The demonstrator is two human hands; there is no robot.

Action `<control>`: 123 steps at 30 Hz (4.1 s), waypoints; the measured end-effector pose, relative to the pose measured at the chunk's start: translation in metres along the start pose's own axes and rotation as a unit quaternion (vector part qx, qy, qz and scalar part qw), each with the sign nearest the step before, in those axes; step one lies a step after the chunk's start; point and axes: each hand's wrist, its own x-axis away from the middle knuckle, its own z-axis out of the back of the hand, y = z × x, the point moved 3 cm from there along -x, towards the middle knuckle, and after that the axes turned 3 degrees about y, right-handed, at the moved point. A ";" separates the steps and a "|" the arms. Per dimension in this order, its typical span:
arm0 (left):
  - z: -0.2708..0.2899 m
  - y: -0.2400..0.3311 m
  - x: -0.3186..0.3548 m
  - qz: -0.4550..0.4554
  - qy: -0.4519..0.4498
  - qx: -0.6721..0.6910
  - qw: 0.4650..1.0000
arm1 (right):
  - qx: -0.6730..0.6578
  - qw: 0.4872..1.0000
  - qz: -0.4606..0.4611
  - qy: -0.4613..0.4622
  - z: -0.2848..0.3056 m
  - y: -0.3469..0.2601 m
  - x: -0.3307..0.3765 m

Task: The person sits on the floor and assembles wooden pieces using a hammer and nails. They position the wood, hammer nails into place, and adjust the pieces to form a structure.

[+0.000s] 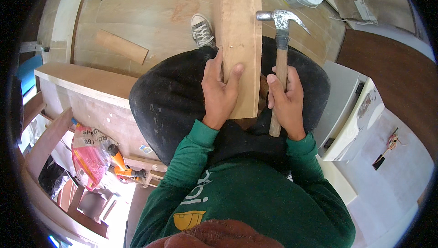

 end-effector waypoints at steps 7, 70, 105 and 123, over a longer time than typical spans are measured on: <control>0.001 0.010 0.002 -0.018 0.025 0.000 1.000 | 0.246 0.967 0.065 -0.018 0.014 -0.033 0.040; -0.002 0.004 0.004 -0.035 0.032 -0.025 0.999 | 0.383 0.855 0.350 0.010 -0.009 -0.032 0.069; 0.010 -0.025 0.008 -0.112 0.055 -0.053 0.991 | 0.314 0.884 0.346 0.035 -0.004 -0.033 0.073; 0.428 -0.060 0.370 0.303 0.058 -0.416 0.855 | -0.125 0.991 0.033 -0.025 0.142 0.054 0.010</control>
